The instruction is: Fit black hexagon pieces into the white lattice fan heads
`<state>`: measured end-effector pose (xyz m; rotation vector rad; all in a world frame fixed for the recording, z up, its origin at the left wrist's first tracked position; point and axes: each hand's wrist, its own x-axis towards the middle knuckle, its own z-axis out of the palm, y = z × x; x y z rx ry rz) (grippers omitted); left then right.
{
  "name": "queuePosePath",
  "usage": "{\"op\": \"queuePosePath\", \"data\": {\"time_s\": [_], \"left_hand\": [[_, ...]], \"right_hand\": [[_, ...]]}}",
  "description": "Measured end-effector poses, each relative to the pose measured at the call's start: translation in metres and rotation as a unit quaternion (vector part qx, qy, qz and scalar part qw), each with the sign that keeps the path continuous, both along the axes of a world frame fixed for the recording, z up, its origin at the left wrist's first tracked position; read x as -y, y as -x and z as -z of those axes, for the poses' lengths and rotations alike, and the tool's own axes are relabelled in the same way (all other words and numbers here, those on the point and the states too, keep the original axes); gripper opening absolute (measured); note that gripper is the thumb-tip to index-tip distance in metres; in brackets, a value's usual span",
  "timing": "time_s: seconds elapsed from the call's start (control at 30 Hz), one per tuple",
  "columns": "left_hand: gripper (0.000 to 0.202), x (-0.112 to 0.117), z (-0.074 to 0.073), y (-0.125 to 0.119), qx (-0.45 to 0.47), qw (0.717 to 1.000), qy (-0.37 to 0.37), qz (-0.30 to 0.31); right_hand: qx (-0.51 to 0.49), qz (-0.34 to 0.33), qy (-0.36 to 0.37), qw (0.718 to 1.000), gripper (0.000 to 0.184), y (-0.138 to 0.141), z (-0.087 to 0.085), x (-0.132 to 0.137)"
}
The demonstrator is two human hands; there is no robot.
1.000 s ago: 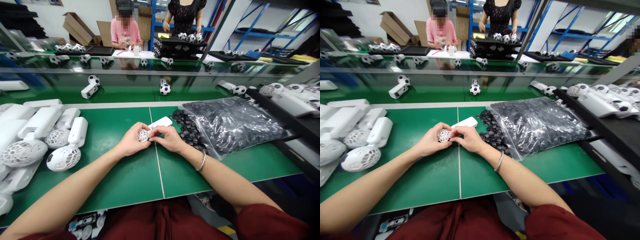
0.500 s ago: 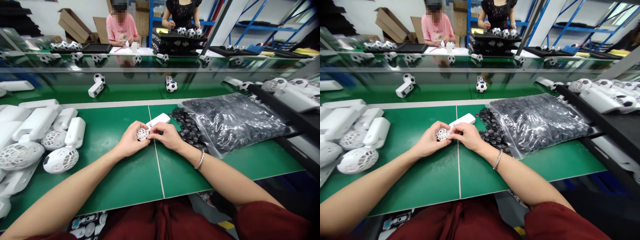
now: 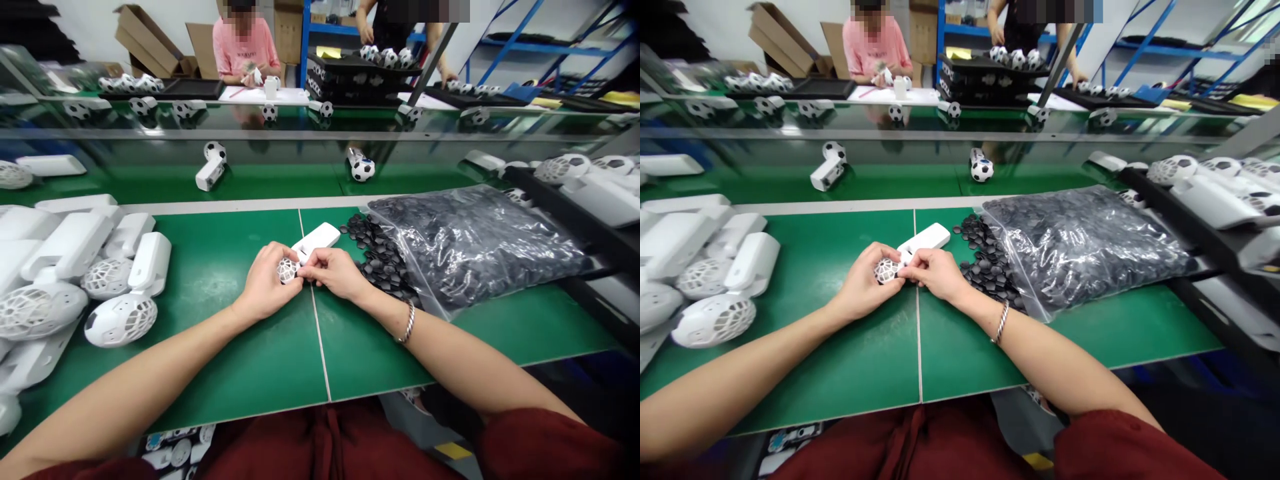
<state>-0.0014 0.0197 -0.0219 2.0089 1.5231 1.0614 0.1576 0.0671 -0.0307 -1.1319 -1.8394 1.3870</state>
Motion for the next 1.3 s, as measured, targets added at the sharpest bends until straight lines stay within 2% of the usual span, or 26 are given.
{"op": "queuePosePath", "data": {"time_s": [0.1,0.17,0.23,0.3,0.33,0.4,0.47,0.53,0.6,0.67,0.77,0.8,0.83,0.9,0.97,1.03,1.07,1.13,1.2,1.3], "left_hand": [[0.021,-0.003,-0.001,-0.003,-0.005,1.0,-0.001,-0.005],[0.026,-0.021,-0.006,-0.004,-0.027,1.0,0.003,-0.005],[0.031,-0.053,-0.016,0.0,-0.059,0.997,-0.011,-0.039],[0.032,-0.092,-0.029,0.01,-0.084,0.993,-0.019,-0.085],[0.033,-0.112,-0.035,0.015,-0.093,0.99,-0.016,-0.108],[0.038,-0.145,-0.044,0.023,-0.105,0.985,0.01,-0.139],[0.041,-0.167,-0.048,0.027,-0.113,0.981,0.052,-0.149],[0.047,-0.174,-0.048,0.026,-0.118,0.978,0.093,-0.143],[0.065,-0.161,-0.049,0.025,-0.121,0.978,0.116,-0.123],[0.081,-0.125,-0.053,0.028,-0.124,0.981,0.123,-0.083],[0.08,-0.041,-0.066,0.042,-0.148,0.983,0.106,0.004],[0.076,-0.009,-0.071,0.051,-0.196,0.977,0.083,0.028],[0.072,0.021,-0.074,0.061,-0.253,0.964,0.079,0.021],[0.067,0.071,-0.076,0.084,-0.354,0.93,0.091,-0.042],[0.063,0.103,-0.07,0.108,-0.43,0.884,0.122,-0.136],[0.059,0.118,-0.061,0.126,-0.453,0.861,0.145,-0.183],[0.057,0.121,-0.055,0.13,-0.45,0.86,0.148,-0.188],[0.051,0.118,-0.047,0.129,-0.423,0.877,0.136,-0.18],[0.049,0.11,-0.041,0.115,-0.382,0.903,0.107,-0.165],[0.063,0.09,-0.037,0.084,-0.326,0.937,0.073,-0.1]], "right_hand": [[0.075,-0.013,-0.085,0.993,0.029,-0.003,-0.009,0.002],[0.131,-0.003,-0.196,0.972,0.023,-0.012,-0.016,-0.002],[0.245,0.052,-0.308,0.918,0.025,-0.027,-0.019,-0.011],[0.378,0.093,-0.382,0.839,0.03,-0.043,-0.017,-0.022],[0.432,0.093,-0.397,0.805,0.031,-0.05,-0.015,-0.026],[0.512,0.083,-0.396,0.758,0.028,-0.063,-0.009,-0.032],[0.555,0.064,-0.384,0.735,0.027,-0.071,-0.005,-0.035],[0.567,0.048,-0.378,0.73,0.027,-0.075,-0.004,-0.037],[0.56,0.038,-0.367,0.742,0.027,-0.074,-0.006,-0.038],[0.553,0.039,-0.346,0.757,0.027,-0.071,-0.01,-0.039],[0.547,0.029,-0.339,0.765,0.026,-0.065,-0.014,-0.04],[0.542,0.028,-0.347,0.765,0.025,-0.063,-0.015,-0.039],[0.535,0.031,-0.356,0.766,0.024,-0.06,-0.015,-0.038],[0.513,0.046,-0.373,0.772,0.021,-0.056,-0.017,-0.035],[0.487,0.059,-0.383,0.783,0.016,-0.051,-0.018,-0.031],[0.446,0.055,-0.392,0.803,0.011,-0.045,-0.017,-0.027],[0.42,0.048,-0.397,0.815,0.014,-0.042,-0.016,-0.025],[0.366,0.023,-0.401,0.84,0.023,-0.037,-0.015,-0.021],[0.32,-0.009,-0.388,0.864,0.025,-0.034,-0.014,-0.017],[0.271,-0.026,-0.337,0.901,0.02,-0.033,-0.016,-0.01]]}}
